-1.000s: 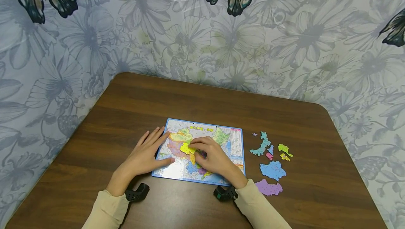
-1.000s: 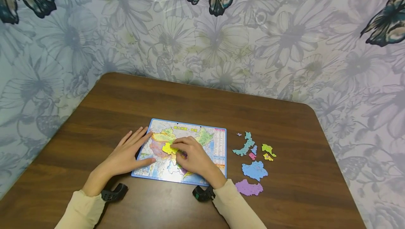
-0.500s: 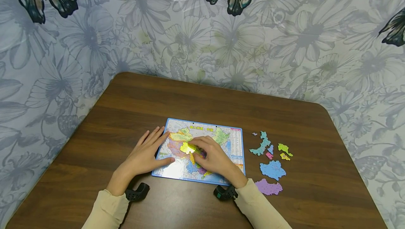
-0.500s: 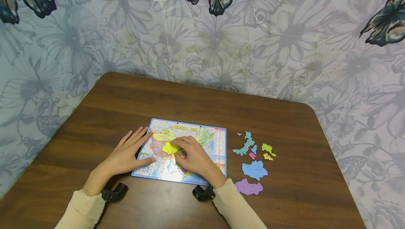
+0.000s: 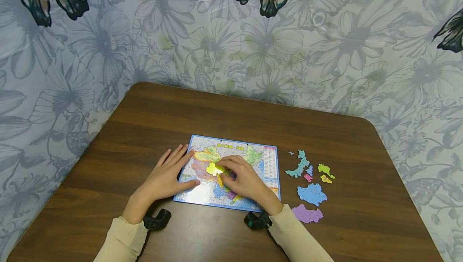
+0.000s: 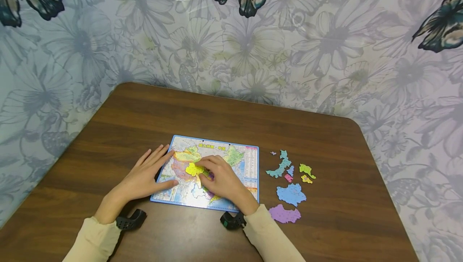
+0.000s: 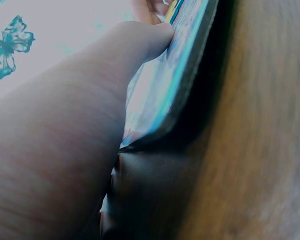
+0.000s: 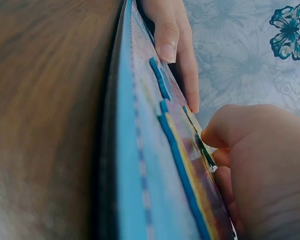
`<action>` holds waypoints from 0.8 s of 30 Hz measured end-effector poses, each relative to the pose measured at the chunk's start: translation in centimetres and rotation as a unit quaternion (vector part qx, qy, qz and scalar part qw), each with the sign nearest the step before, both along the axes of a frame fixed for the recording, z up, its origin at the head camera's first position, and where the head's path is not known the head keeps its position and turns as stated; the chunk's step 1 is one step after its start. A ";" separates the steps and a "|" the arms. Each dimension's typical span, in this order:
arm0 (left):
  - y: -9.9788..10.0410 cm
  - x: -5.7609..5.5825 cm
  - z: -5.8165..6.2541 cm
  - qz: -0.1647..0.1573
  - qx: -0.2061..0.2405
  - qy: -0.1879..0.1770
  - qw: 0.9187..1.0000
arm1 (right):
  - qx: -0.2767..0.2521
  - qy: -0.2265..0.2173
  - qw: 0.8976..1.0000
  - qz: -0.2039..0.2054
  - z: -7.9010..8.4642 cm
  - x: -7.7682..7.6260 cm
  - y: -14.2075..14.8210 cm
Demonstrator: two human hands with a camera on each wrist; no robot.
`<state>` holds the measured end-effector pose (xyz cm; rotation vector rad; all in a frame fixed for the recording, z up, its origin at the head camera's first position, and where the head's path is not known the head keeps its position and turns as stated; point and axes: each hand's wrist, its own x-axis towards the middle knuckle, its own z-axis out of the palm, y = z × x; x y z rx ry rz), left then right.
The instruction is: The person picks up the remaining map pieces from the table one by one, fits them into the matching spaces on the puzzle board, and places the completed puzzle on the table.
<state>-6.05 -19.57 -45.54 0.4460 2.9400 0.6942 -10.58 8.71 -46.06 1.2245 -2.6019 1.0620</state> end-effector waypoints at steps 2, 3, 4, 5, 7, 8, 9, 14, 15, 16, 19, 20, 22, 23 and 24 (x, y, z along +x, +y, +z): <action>0.0 0.0 0.0 0.000 0.000 0.000 1.000 | -0.002 0.001 1.000 0.000 0.1 0.0 0.0; 0.0 0.0 0.0 0.000 0.000 0.000 1.000 | -0.002 0.001 1.000 0.002 0.1 0.0 0.0; 0.0 0.0 -0.1 0.000 -0.001 0.000 1.000 | -0.003 0.001 1.000 0.003 0.1 0.0 0.0; 0.0 0.0 -0.1 0.000 -0.001 0.000 1.000 | -0.003 0.003 1.000 0.004 0.1 0.0 0.0; -0.1 0.0 -0.1 0.000 -0.001 0.001 1.000 | -0.004 0.008 1.000 0.006 0.0 0.0 0.0; -0.1 0.0 -0.2 0.000 -0.001 0.001 1.000 | -0.004 0.010 1.000 0.007 0.0 0.0 0.0; -0.1 0.0 -0.2 0.000 -0.001 0.001 1.000 | -0.004 0.012 1.000 0.007 -0.1 0.0 0.0; 0.0 0.1 -0.2 0.000 -0.001 0.000 1.000 | -0.003 0.013 1.000 0.005 -0.2 0.0 0.0; 0.0 0.1 -0.2 0.000 -0.001 0.001 1.000 | -0.003 0.012 1.000 0.004 -0.1 0.0 0.0; 0.0 0.1 -0.1 0.000 -0.002 0.001 1.000 | -0.002 0.012 1.000 0.004 -0.1 0.0 0.0; 0.0 0.1 -0.1 0.000 -0.002 0.000 1.000 | 0.004 0.012 1.000 0.004 0.0 0.1 0.0; 0.0 0.0 -0.1 0.000 -0.003 0.000 1.000 | 0.007 0.014 1.000 0.004 0.0 0.1 0.0; 0.0 0.0 0.0 0.000 -0.003 0.000 1.000 | 0.013 0.015 1.000 0.003 0.1 0.1 -0.1; 0.0 0.0 0.0 0.000 -0.003 -0.001 1.000 | 0.014 0.016 1.000 0.004 0.1 0.1 -0.1; 0.0 0.0 0.0 0.000 -0.002 -0.001 1.000 | 0.016 0.015 1.000 0.003 0.1 0.1 -0.1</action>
